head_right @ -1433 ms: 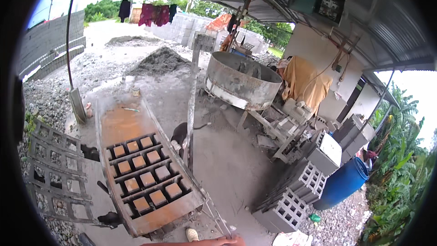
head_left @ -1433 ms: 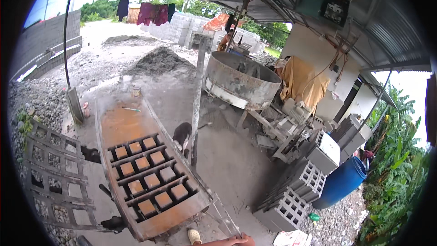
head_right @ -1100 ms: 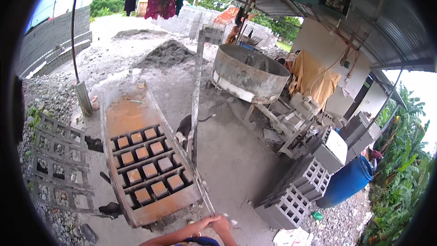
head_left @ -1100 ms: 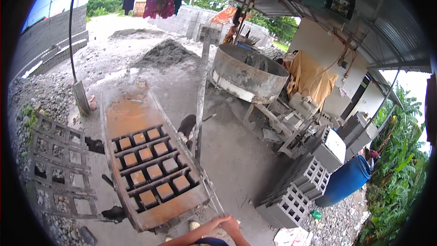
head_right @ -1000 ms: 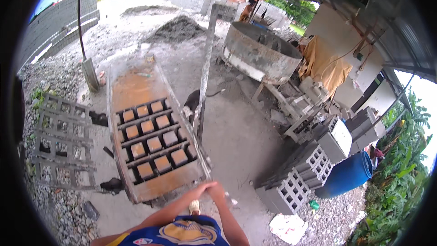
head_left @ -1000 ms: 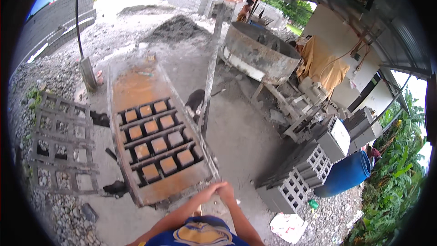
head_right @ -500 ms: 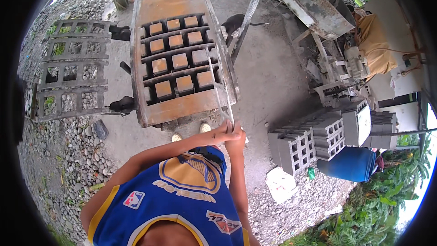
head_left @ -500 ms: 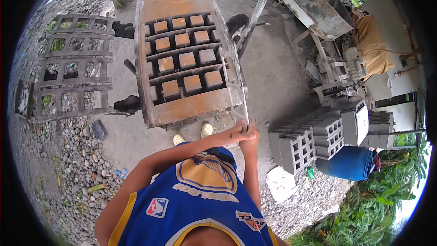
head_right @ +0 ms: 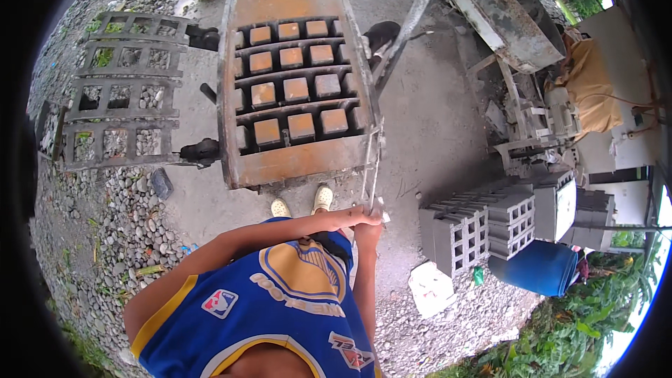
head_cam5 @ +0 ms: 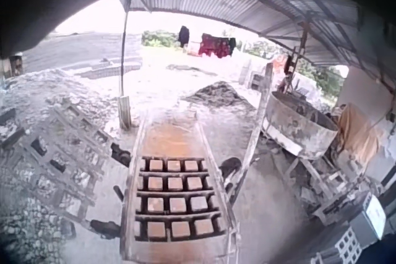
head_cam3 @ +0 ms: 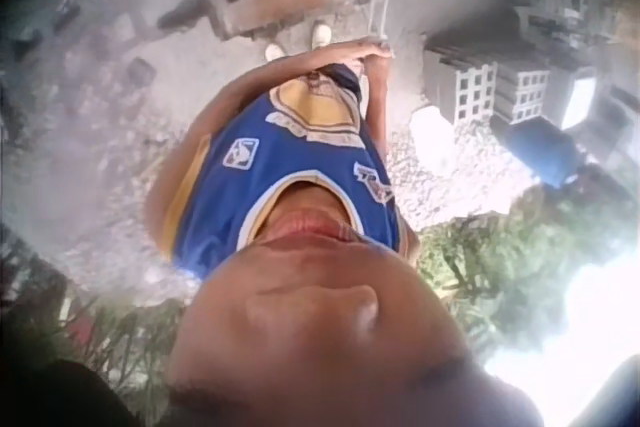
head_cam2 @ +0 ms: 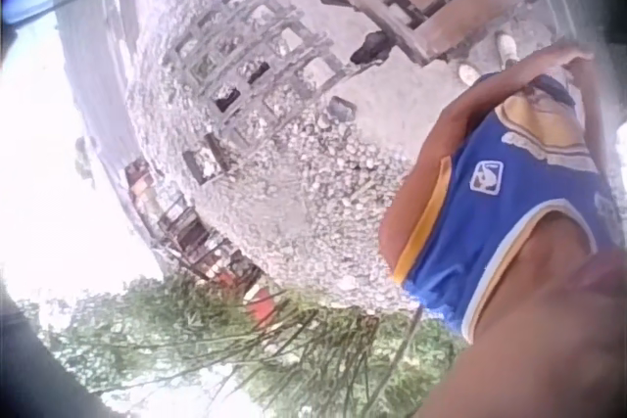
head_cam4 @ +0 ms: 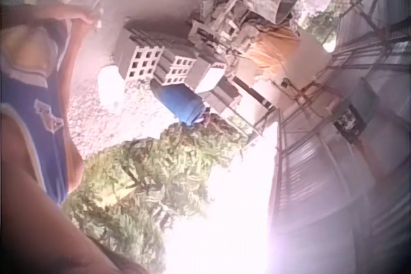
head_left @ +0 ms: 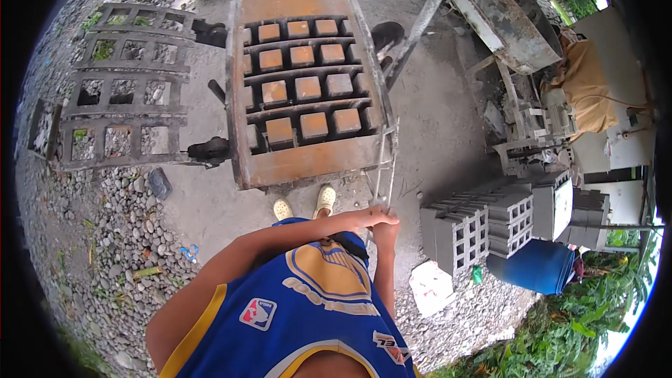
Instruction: The person uses a hollow block making machine by manipulating a metal frame to produce concrete blocks in an outdoor workspace.
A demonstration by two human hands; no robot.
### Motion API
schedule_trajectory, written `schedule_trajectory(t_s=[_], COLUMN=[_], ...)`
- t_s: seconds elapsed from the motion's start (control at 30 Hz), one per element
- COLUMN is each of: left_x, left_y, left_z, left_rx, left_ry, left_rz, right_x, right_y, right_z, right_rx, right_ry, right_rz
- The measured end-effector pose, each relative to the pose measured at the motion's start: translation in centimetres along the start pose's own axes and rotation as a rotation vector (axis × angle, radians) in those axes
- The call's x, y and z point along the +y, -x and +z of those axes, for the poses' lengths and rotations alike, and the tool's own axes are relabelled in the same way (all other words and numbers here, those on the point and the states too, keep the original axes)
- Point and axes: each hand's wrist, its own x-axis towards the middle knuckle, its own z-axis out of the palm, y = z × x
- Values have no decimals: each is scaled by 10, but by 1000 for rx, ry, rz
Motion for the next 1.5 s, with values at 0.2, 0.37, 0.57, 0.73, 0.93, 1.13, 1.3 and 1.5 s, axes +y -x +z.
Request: schedule_trajectory(t_s=[0.2,0.37,0.57,0.73,0.93,1.13,1.3,1.5], left_x=[9,-1,28,68,18,-13,-17,-15], left_y=[1,-17,-43,-27,-26,-36,-52,-23], left_z=[-6,-14,-53,-48,-20,12,18,-8], left_rx=[-33,173,425,248,514,604,275,458], left_ry=[98,155,425,615,465,51,-71,361], left_rz=[-42,121,258,259,392,65,378,-43], right_x=[-16,-35,-52,-37,-54,28,56,-14], right_y=[-18,-30,-100,-137,-57,-34,-38,-37], right_z=[2,6,44,52,11,26,15,33], right_rx=[-95,-123,-156,-170,-51,-3,-48,-32], right_ry=[-81,-126,93,326,226,83,440,57], right_rz=[0,32,-264,-300,-528,-289,-320,-151])
